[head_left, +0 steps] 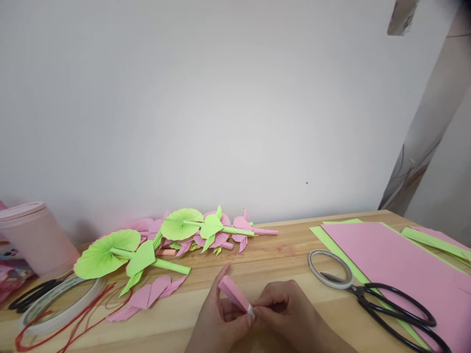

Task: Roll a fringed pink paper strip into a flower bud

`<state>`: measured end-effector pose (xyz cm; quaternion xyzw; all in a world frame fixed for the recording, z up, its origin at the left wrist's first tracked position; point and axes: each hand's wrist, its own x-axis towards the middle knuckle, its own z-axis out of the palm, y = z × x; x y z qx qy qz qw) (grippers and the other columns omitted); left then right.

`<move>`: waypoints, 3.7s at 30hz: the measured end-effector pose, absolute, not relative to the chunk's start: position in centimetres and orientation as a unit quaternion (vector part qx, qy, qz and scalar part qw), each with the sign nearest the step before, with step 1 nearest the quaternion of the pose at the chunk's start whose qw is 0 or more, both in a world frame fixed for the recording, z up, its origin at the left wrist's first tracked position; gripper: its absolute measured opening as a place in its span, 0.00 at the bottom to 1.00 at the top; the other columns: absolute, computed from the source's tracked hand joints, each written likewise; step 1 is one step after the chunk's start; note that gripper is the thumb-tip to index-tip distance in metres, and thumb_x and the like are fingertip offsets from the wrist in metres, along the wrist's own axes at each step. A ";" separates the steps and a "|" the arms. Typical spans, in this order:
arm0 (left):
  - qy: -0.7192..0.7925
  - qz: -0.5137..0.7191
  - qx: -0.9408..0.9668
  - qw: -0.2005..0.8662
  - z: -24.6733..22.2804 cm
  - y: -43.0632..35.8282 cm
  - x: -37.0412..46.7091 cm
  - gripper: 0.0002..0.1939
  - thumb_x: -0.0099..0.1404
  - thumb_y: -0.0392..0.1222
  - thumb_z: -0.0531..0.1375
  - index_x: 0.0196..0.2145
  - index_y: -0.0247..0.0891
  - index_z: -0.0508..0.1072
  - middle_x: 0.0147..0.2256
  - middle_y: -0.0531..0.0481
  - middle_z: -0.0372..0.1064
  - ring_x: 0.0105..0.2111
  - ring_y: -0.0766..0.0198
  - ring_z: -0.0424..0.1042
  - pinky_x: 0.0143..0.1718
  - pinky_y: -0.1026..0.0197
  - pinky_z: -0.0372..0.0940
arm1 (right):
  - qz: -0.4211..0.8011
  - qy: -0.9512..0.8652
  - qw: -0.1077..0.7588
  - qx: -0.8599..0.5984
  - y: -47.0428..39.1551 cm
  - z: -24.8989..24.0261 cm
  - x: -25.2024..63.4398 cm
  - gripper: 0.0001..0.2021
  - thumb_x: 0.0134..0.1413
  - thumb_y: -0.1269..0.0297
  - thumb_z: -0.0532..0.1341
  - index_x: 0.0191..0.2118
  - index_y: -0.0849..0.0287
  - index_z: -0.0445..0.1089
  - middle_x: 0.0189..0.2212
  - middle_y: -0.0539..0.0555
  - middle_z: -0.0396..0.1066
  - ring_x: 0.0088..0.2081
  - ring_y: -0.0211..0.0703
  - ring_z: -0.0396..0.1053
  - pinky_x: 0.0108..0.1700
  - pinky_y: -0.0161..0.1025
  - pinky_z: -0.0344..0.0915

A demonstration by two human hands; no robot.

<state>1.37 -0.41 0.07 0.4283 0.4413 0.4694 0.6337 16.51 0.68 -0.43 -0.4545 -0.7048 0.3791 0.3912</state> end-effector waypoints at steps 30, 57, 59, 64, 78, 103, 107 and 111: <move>0.432 0.460 0.423 0.650 -0.3 -0.2 1.1 0.55 0.42 0.37 0.67 0.57 0.34 0.34 0.20 0.53 0.69 0.23 0.65 0.65 0.31 0.60 0.58 | 0.325 -0.736 0.412 -0.428 0.7 -0.6 16.5 0.05 0.40 0.73 0.62 0.24 0.61 0.75 0.18 0.52 0.71 0.22 0.36 0.66 0.23 0.29 0.57; 0.448 0.461 0.413 0.645 0.2 -0.4 1.1 0.53 0.40 0.35 0.66 0.56 0.32 0.37 0.20 0.51 0.70 0.23 0.63 0.67 0.27 0.63 0.58 | 0.379 -0.697 0.415 -0.446 0.7 -1.0 16.4 0.06 0.39 0.64 0.64 0.23 0.61 0.75 0.19 0.55 0.72 0.24 0.40 0.67 0.24 0.33 0.59; 0.443 0.463 0.413 0.647 0.0 -0.4 1.0 0.53 0.41 0.37 0.67 0.56 0.33 0.37 0.20 0.51 0.70 0.25 0.62 0.68 0.29 0.61 0.59 | 0.393 -0.689 0.420 -0.440 0.8 -0.9 16.3 0.05 0.40 0.65 0.63 0.23 0.61 0.76 0.19 0.54 0.72 0.23 0.40 0.67 0.23 0.32 0.59; 0.430 0.457 0.419 0.656 -0.5 -0.2 0.8 0.55 0.40 0.37 0.68 0.56 0.31 0.34 0.21 0.50 0.70 0.25 0.62 0.67 0.30 0.60 0.59 | 0.442 -0.657 0.427 -0.436 0.6 -0.9 16.3 0.05 0.39 0.67 0.63 0.23 0.62 0.75 0.20 0.55 0.71 0.24 0.41 0.67 0.25 0.33 0.60; 0.421 0.461 0.396 0.673 -0.6 -0.2 0.8 0.62 0.39 0.37 0.69 0.58 0.28 0.27 0.22 0.49 0.71 0.25 0.61 0.68 0.31 0.60 0.60 | 0.460 -0.641 0.420 -0.448 0.7 -0.9 16.4 0.05 0.39 0.66 0.64 0.22 0.62 0.75 0.21 0.54 0.71 0.25 0.41 0.67 0.26 0.33 0.59; 0.453 0.463 0.424 0.633 0.0 -0.4 1.0 0.53 0.40 0.38 0.67 0.56 0.30 0.38 0.19 0.52 0.71 0.23 0.65 0.67 0.26 0.65 0.59 | 0.490 -0.616 0.437 -0.435 0.5 -0.8 16.0 0.08 0.37 0.64 0.64 0.21 0.65 0.74 0.20 0.55 0.71 0.23 0.40 0.66 0.24 0.33 0.59; 0.453 0.469 0.426 0.628 0.0 -0.2 1.0 0.53 0.41 0.39 0.67 0.56 0.31 0.38 0.20 0.50 0.72 0.25 0.62 0.69 0.29 0.62 0.62 | 0.454 -0.649 0.414 -0.448 0.6 -0.7 16.1 0.10 0.41 0.61 0.62 0.25 0.63 0.74 0.22 0.57 0.72 0.26 0.43 0.68 0.27 0.35 0.61; 0.448 0.500 0.435 0.600 0.4 -0.2 1.1 0.51 0.44 0.40 0.66 0.56 0.33 0.36 0.21 0.53 0.70 0.26 0.61 0.71 0.32 0.60 0.63 | 0.300 -0.725 0.430 -0.447 0.6 -0.6 16.4 0.08 0.45 0.63 0.57 0.28 0.63 0.70 0.22 0.54 0.68 0.24 0.39 0.65 0.25 0.34 0.61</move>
